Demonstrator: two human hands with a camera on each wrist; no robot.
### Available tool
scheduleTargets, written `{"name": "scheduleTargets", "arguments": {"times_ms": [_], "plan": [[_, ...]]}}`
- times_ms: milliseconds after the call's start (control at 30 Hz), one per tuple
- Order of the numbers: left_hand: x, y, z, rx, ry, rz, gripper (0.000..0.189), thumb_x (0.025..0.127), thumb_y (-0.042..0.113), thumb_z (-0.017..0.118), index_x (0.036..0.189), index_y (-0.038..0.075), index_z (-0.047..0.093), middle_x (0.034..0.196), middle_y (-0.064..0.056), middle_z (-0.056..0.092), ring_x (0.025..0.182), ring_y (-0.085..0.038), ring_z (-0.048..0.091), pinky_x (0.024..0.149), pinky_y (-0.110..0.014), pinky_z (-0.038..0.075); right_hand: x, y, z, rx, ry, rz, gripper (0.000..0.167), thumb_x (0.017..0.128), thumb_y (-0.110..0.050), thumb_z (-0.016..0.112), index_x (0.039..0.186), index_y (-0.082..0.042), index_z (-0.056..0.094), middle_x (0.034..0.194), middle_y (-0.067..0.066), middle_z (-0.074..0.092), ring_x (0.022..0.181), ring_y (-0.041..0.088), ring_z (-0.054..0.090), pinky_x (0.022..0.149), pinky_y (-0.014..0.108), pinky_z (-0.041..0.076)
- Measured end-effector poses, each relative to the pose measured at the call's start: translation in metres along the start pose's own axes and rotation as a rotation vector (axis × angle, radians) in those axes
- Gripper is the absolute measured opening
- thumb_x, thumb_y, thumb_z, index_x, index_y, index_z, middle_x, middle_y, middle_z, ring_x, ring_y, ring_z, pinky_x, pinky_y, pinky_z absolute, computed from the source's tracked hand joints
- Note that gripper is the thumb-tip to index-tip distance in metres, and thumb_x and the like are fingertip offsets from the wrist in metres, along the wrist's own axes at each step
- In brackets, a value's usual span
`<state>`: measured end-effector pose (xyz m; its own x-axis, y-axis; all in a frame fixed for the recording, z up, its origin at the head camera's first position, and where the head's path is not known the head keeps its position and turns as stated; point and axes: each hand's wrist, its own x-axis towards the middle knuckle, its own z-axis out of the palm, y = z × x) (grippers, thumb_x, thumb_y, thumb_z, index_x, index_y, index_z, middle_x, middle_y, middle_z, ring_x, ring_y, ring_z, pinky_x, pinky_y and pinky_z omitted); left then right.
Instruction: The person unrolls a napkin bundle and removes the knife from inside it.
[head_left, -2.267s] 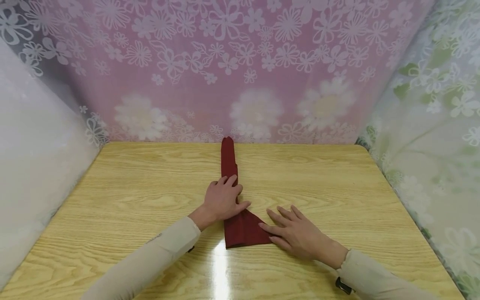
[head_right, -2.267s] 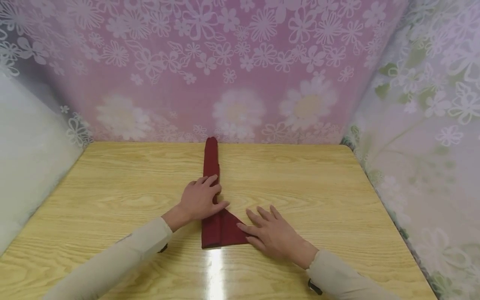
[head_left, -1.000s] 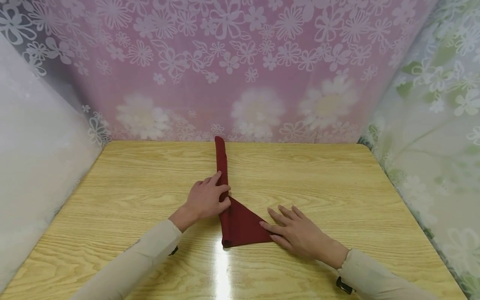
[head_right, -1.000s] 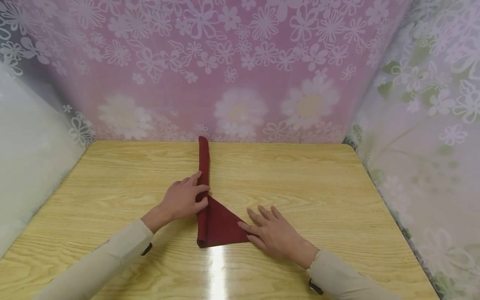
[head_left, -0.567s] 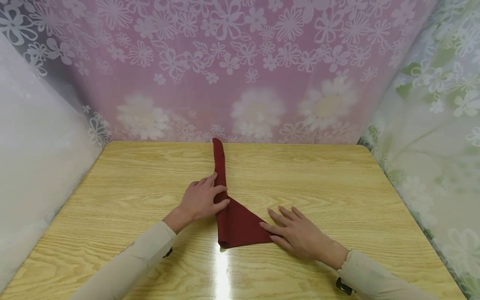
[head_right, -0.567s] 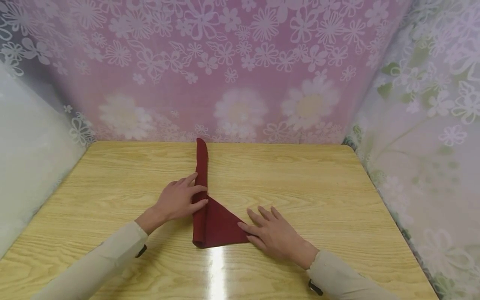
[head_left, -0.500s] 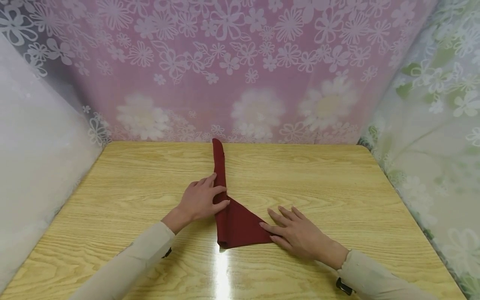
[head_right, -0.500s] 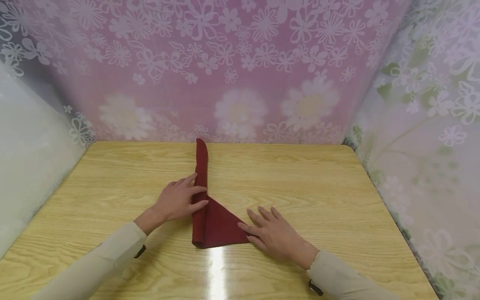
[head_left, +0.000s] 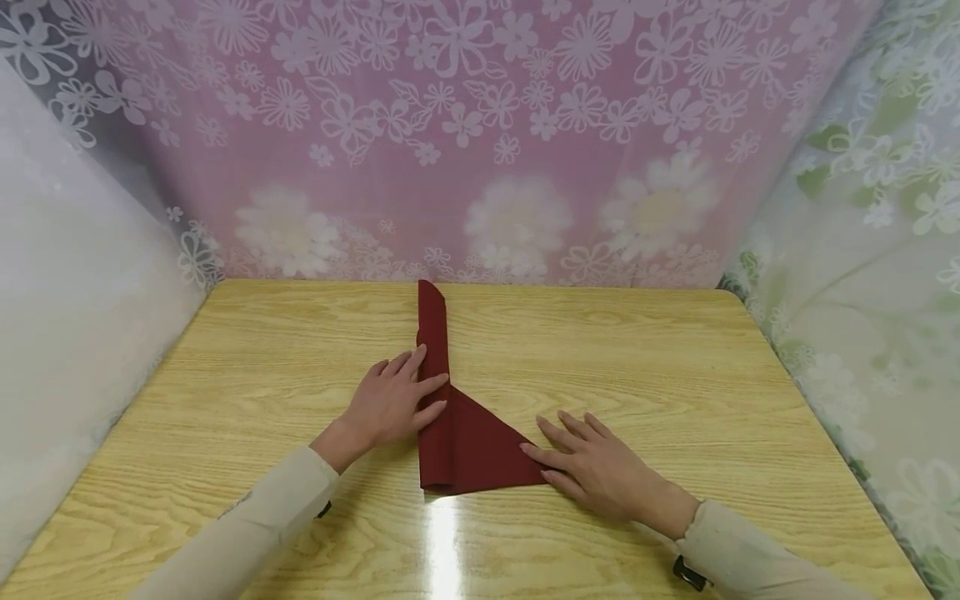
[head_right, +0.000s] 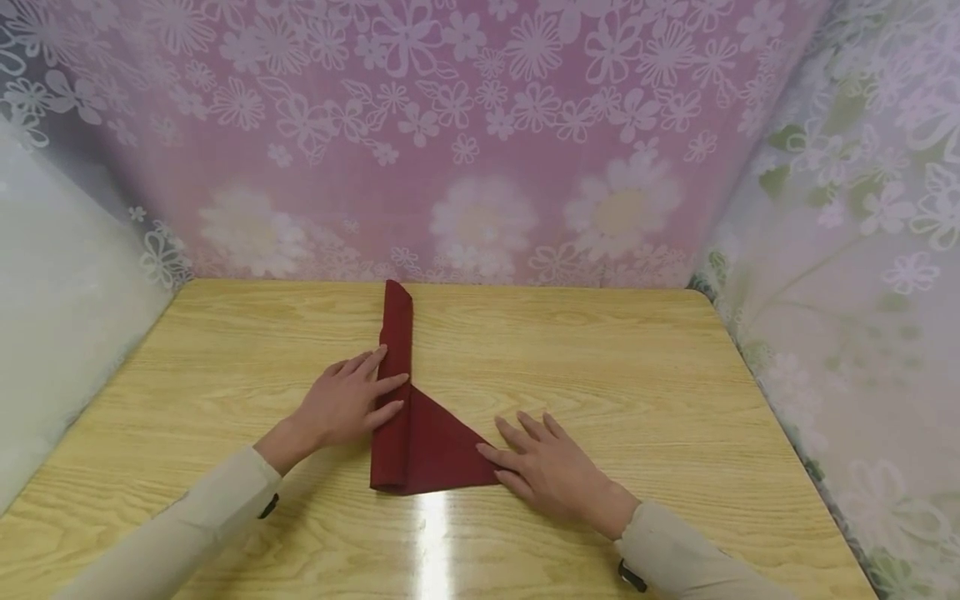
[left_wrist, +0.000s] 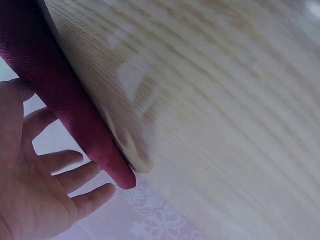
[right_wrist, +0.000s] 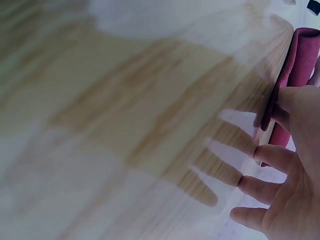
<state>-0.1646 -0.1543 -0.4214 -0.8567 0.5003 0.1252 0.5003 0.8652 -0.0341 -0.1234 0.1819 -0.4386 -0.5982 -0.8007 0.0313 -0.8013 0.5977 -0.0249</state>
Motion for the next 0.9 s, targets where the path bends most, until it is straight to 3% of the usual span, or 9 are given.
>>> {"name": "scheduleTargets", "arguments": {"times_ms": [233,433,900], "plan": [[-0.0042,-0.0017,0.0017,-0.015,-0.043,0.038,0.048,0.099,0.044,0.044,0.141,0.022,0.051,0.149,-0.009,0.037,0.135,-0.032,0.036,0.101,-0.054,0.035,-0.0008,0.0008,0.0019,-0.003,0.017,-0.006,0.043,0.101,-0.037,0.046,0.143,-0.027,0.048,0.147,0.011,0.040,0.131,0.039,0.039,0.102,0.060,0.031],[-0.0064,-0.0054,0.0037,-0.048,-0.090,0.036,0.050,0.101,0.043,0.040,0.146,0.021,0.044,0.151,-0.011,0.034,0.138,-0.031,0.029,0.105,-0.053,0.031,-0.0011,0.0013,0.0026,0.017,0.003,0.005,0.043,0.102,-0.038,0.043,0.143,-0.028,0.047,0.148,0.011,0.038,0.131,0.040,0.038,0.101,0.061,0.031],[-0.0071,-0.0034,0.0047,-0.047,-0.122,0.040,0.051,0.102,0.041,0.038,0.147,0.017,0.041,0.152,-0.014,0.030,0.140,-0.029,0.026,0.106,-0.049,0.031,-0.0013,0.0012,0.0022,0.021,0.011,0.002,0.043,0.101,-0.038,0.044,0.143,-0.027,0.048,0.148,0.011,0.039,0.131,0.040,0.038,0.101,0.061,0.031]]}}
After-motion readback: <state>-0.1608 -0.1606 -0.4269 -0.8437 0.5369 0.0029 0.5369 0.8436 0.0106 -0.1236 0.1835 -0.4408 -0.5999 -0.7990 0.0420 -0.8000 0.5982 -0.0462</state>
